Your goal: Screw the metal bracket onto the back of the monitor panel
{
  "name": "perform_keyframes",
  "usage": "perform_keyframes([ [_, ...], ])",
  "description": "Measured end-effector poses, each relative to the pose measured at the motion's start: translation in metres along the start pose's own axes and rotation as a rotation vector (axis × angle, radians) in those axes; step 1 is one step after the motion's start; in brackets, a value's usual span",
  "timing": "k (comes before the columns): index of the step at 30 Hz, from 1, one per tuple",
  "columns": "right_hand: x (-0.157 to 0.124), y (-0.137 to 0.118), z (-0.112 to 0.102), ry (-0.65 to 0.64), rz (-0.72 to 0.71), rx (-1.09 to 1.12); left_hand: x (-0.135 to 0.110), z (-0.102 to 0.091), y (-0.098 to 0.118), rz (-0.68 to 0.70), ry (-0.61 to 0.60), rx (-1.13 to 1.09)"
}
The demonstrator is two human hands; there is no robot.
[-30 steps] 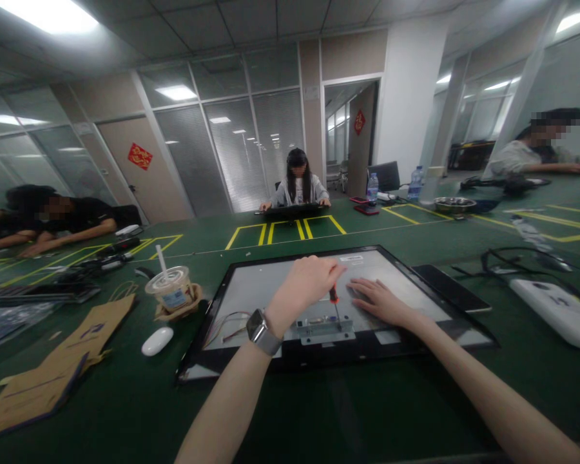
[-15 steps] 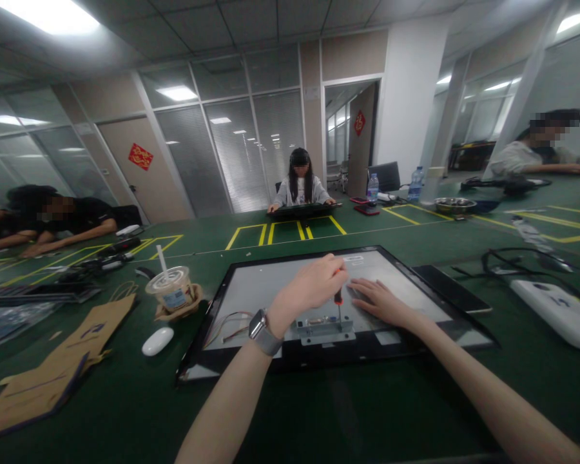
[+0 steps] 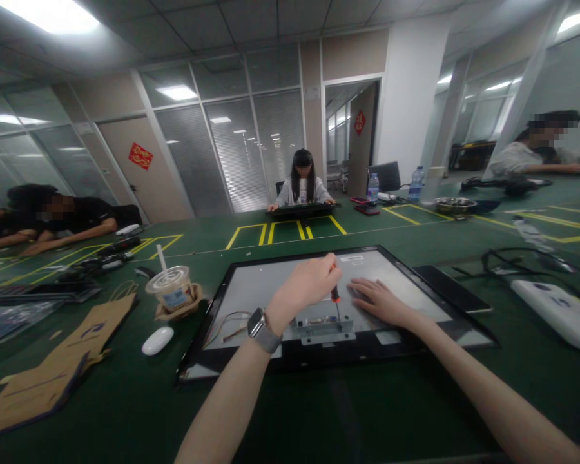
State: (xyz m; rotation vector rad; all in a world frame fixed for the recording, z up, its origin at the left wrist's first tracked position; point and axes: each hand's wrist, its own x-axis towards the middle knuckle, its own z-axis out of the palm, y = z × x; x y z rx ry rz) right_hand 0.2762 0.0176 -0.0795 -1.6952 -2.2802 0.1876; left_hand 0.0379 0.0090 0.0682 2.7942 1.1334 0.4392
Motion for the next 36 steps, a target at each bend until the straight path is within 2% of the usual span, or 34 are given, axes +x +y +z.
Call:
perform_keyframes([
  [6, 0.0000, -0.0005, -0.0006, -0.001, 0.006, -0.006, 0.0043, 0.0047, 0.0007, 0.051, 0.044, -0.016],
  [10, -0.0004, -0.0010, -0.0005, -0.002, 0.012, 0.001, 0.0056, 0.0058, 0.0010, 0.052, 0.063, 0.050],
  [14, -0.0009, -0.0008, -0.0007, -0.002, 0.009, 0.008, 0.0036, 0.0036, -0.0004, 0.023, 0.029, 0.107],
  [21, -0.0006, -0.0019, -0.0025, -0.009, 0.006, 0.004, 0.0014, -0.0002, -0.0009, -0.031, -0.005, 0.031],
  [36, -0.0005, -0.0017, -0.0017, -0.009, 0.012, 0.004, 0.0031, 0.0024, -0.0004, -0.013, 0.010, 0.080],
])
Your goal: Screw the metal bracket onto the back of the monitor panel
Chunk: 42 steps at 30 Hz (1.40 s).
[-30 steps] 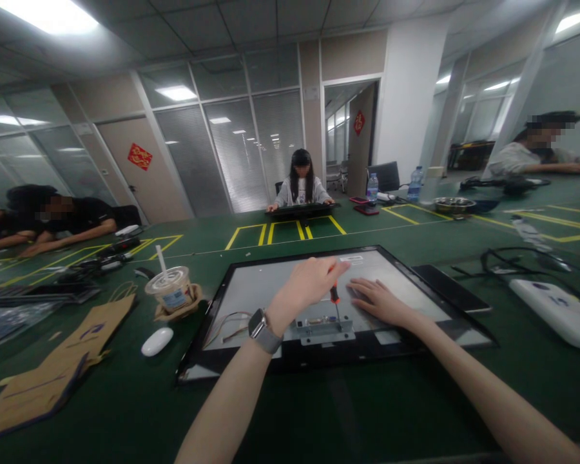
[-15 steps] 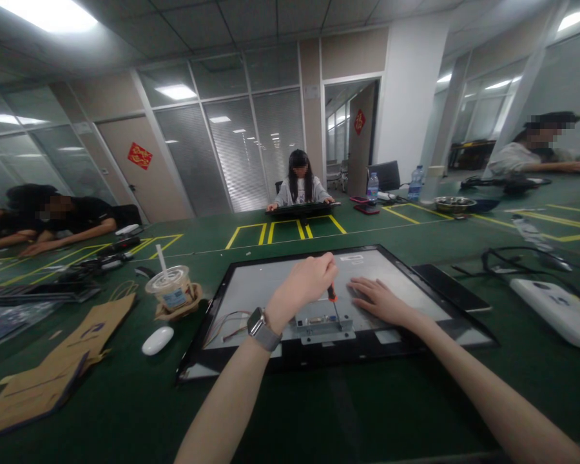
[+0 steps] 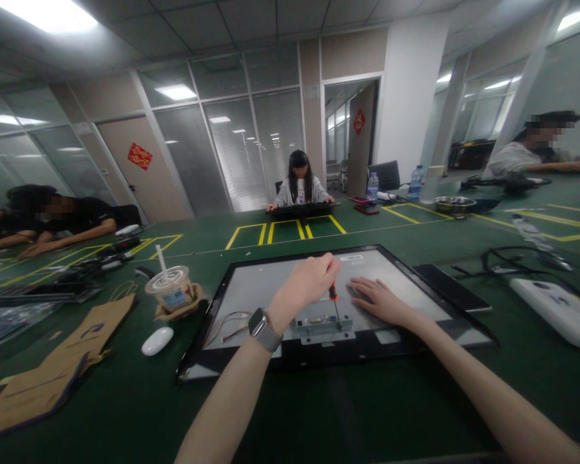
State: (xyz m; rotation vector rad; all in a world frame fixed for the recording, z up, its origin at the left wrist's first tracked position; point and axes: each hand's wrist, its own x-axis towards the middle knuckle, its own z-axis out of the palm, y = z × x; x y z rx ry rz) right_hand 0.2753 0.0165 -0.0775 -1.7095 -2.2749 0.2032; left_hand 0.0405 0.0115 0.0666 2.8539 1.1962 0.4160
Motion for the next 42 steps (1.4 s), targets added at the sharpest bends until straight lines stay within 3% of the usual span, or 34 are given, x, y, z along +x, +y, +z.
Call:
perform_keyframes([
  [5, -0.0010, -0.0027, -0.0021, -0.002, 0.002, -0.001, -0.0005, -0.0019, 0.0028, 0.054, 0.011, 0.008],
  [12, -0.0009, -0.0026, -0.0021, -0.005, -0.001, 0.000, 0.0007, 0.0009, 0.0029, -0.017, -0.002, -0.011],
  [42, -0.0010, -0.0037, -0.0027, -0.012, 0.008, -0.020, -0.0001, 0.0024, 0.0004, 0.031, 0.058, -0.007],
])
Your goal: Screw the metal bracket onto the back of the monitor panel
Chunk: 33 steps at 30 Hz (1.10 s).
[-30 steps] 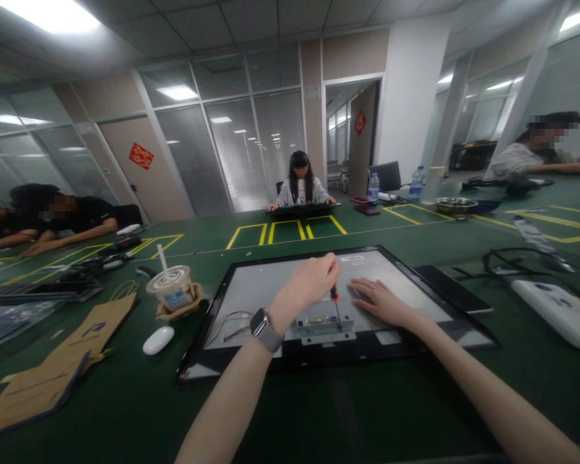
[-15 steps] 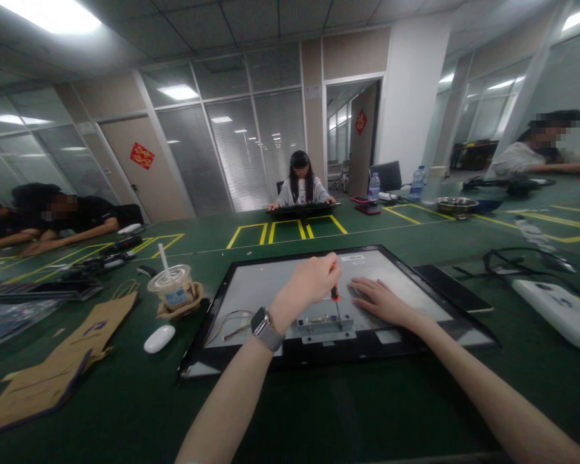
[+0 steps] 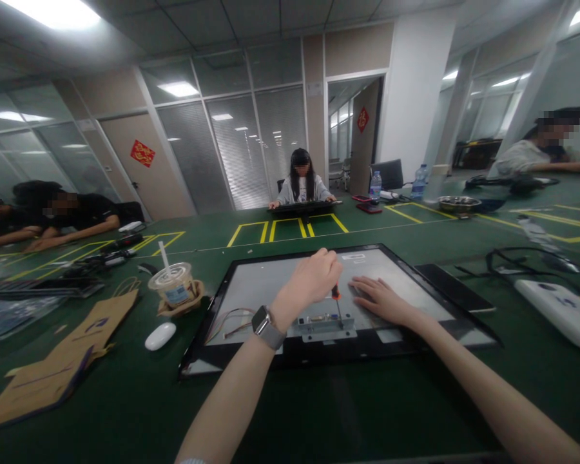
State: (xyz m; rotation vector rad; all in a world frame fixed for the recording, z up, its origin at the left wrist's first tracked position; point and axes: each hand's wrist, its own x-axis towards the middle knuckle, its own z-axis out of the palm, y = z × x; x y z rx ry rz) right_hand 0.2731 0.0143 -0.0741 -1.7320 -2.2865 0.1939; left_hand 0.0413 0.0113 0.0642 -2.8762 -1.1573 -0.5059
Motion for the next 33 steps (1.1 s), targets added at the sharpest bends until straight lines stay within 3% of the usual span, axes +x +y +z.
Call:
perform_keyframes([
  [17, 0.0009, 0.0031, 0.0031, 0.013, -0.008, -0.007, 0.0032, 0.0027, -0.0039, 0.048, 0.029, -0.154],
  [33, 0.0000, -0.0017, -0.0008, 0.002, 0.002, -0.004, -0.0006, -0.0031, 0.0051, 0.141, 0.033, -0.217],
])
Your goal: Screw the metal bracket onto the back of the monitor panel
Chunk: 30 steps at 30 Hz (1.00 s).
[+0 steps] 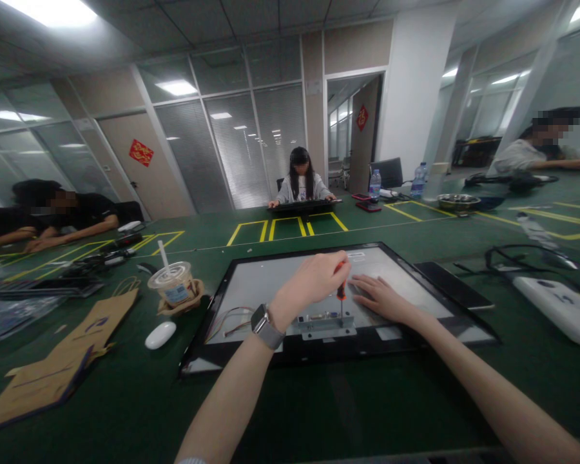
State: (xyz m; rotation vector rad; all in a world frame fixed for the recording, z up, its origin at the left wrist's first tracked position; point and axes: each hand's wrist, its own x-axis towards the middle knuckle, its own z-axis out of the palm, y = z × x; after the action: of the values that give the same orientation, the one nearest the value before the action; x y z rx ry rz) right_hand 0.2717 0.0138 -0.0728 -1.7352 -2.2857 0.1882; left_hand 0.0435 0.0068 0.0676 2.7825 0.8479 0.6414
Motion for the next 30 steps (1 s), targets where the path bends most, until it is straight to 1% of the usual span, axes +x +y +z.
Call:
perform_keyframes([
  [4, 0.0009, 0.0034, 0.0034, 0.005, -0.010, 0.006, 0.0022, 0.0021, 0.0013, 0.042, 0.001, -0.012],
  [10, 0.0014, 0.0045, 0.0049, 0.013, -0.017, 0.007, 0.0020, 0.0004, 0.0030, 0.002, -0.019, -0.015],
  [15, 0.0016, 0.0042, 0.0047, 0.010, -0.013, 0.007, -0.0006, 0.0028, 0.0013, -0.033, -0.023, 0.006],
  [19, 0.0019, 0.0062, 0.0054, -0.002, -0.009, -0.003, -0.0006, 0.0028, -0.0016, -0.007, -0.025, 0.025],
  [23, 0.0017, 0.0067, 0.0052, 0.008, -0.010, 0.002, 0.0001, 0.0001, 0.0002, -0.007, -0.011, -0.038],
  [28, 0.0014, 0.0048, 0.0040, 0.014, -0.021, 0.004, 0.0019, -0.0002, 0.0032, -0.001, -0.048, -0.110],
  [30, 0.0017, 0.0046, 0.0040, 0.014, -0.021, 0.007, 0.0032, 0.0011, 0.0023, -0.003, -0.037, -0.114],
])
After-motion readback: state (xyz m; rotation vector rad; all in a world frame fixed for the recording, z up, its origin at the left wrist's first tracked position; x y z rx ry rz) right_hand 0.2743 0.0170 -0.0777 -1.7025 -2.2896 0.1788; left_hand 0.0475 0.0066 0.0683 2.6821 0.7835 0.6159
